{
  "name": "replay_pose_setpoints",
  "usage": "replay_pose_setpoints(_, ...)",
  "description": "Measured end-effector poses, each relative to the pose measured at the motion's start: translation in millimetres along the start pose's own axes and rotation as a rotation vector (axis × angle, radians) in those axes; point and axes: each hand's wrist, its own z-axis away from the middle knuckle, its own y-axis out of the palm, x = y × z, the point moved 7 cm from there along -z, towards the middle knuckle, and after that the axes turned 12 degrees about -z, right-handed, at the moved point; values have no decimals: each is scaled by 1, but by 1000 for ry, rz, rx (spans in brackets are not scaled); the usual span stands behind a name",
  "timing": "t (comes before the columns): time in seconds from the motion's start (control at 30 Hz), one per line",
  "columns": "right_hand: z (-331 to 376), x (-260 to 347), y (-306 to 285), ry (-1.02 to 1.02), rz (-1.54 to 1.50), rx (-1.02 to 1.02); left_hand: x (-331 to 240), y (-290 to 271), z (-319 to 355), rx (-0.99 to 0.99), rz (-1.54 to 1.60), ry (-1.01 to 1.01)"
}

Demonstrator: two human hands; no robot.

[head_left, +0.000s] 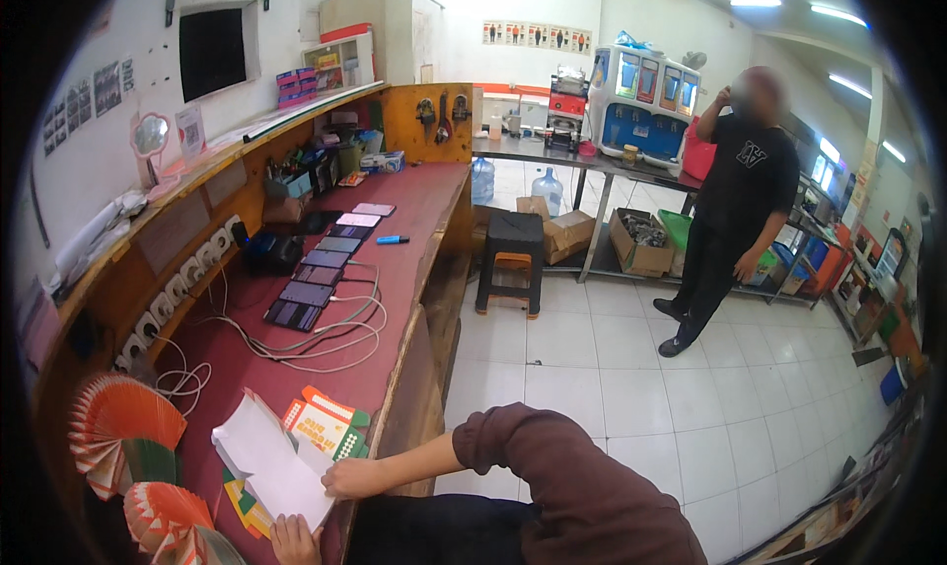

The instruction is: The person assembles flat paper food boxes by folding and taping them into shape. They repeatedly pick up flat boxes, fold the sides, and secure them with tape, stacking the finished boxes on the counter.

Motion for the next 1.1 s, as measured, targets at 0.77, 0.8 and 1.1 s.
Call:
replay_pose_setpoints(0.77,-60,-13,18,540,-106,148,0,-15,-33,78,-241,-200)
replay_pose_setpoints(0.8,-64,-13,20,507,-155,87,5,-8,-32,148,-204,-222)
replay_pose_setpoints(1.1,-57,-12,12,298,6,-257,5,11,-22,189,-196,-406)
